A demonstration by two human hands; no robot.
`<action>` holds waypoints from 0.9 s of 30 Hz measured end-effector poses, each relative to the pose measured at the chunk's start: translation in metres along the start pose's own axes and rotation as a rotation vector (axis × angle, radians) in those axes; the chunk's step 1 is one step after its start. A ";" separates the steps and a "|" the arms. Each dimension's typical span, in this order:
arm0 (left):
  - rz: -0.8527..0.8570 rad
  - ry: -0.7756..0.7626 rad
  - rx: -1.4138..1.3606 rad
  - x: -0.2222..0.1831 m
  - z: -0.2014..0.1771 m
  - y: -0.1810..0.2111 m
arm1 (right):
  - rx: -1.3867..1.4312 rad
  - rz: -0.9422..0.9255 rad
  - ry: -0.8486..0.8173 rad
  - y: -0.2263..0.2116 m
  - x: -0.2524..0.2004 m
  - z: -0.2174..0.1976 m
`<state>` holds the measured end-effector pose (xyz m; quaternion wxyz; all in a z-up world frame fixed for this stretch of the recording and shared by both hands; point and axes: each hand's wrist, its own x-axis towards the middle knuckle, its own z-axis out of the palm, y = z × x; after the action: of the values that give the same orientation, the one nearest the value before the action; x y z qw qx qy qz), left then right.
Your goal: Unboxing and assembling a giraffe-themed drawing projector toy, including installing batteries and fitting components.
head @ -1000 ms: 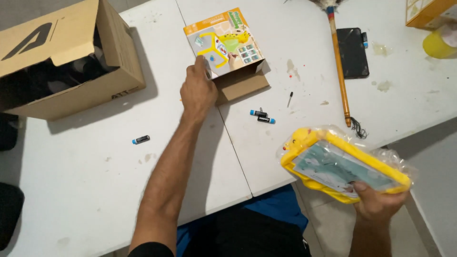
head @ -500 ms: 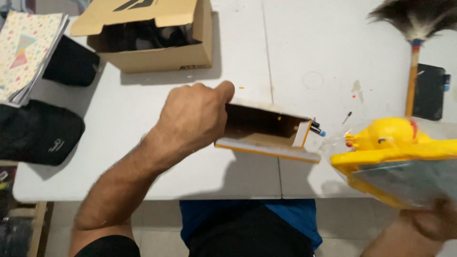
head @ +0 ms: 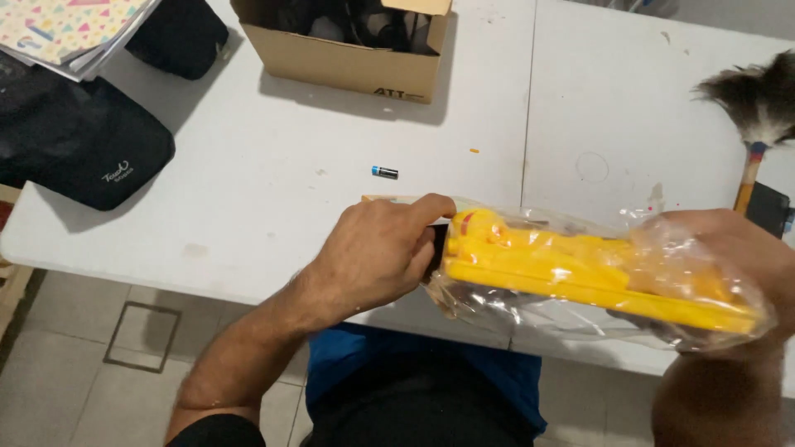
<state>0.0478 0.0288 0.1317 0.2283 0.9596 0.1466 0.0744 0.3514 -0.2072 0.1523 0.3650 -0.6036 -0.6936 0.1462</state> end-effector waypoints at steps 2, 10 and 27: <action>0.010 0.004 -0.112 -0.003 -0.007 -0.004 | -0.254 -0.179 -0.022 -0.060 0.004 0.011; -0.160 -0.018 -0.456 -0.002 -0.015 -0.007 | -0.435 -0.078 0.019 -0.061 -0.022 0.004; -0.286 0.111 -0.969 -0.008 0.018 -0.026 | -0.769 0.243 -0.815 -0.091 0.132 0.056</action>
<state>0.0375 0.0410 0.1030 0.6469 0.7085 0.2371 0.1528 0.2459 -0.0897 0.2160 -0.1971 -0.6634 -0.7071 0.1452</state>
